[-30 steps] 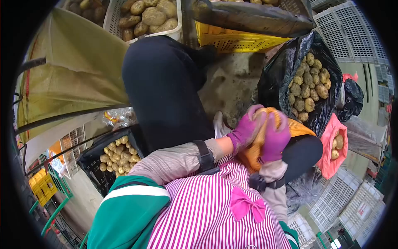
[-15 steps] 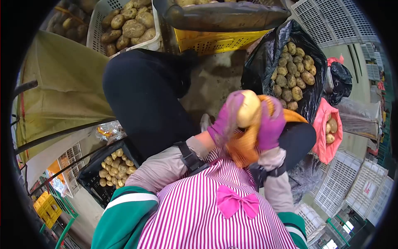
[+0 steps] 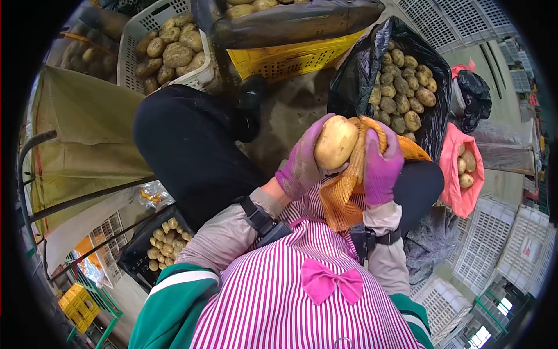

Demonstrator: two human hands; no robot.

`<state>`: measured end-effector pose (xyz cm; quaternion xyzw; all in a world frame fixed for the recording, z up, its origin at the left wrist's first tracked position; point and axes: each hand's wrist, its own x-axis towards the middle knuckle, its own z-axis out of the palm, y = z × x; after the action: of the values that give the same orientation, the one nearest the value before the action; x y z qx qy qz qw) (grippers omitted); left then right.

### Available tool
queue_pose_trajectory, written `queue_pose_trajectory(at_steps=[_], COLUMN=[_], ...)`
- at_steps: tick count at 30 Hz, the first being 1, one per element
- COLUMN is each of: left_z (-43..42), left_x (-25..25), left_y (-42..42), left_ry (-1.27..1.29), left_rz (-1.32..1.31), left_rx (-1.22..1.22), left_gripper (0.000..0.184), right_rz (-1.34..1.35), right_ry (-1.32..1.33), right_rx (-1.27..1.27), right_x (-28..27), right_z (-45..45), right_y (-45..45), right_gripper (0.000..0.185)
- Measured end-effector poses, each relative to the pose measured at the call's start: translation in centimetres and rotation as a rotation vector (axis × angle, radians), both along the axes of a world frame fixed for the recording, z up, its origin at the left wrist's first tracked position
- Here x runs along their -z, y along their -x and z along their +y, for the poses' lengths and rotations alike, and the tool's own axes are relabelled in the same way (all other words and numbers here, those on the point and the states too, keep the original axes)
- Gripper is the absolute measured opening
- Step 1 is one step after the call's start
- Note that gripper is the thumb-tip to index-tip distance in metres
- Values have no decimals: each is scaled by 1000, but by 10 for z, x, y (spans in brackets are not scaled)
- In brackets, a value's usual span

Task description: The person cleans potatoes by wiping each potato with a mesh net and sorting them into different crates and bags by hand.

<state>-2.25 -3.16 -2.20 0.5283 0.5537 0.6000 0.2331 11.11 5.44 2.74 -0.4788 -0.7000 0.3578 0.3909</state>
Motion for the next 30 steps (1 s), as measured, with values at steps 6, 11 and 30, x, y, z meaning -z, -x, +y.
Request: queue_pose_trajectory(at_steps=[6,11,30], left_z=[6,14,-16], left_x=[-4,5,-23], left_y=[9,3,6], left_ry=[295,162,58], left_rz=[-1325,-1608,-1549], left_rx=[95,22,117], left_gripper=[57,55,48], right_rz=[-330,52,-89], right_ry=[-356,66,-344], right_rx=[-519,-125,-371], right_x=[14,11,-1], right_z=[-59,-33,-47], right_y=[12,-4,37], right_gripper=[24,24,36])
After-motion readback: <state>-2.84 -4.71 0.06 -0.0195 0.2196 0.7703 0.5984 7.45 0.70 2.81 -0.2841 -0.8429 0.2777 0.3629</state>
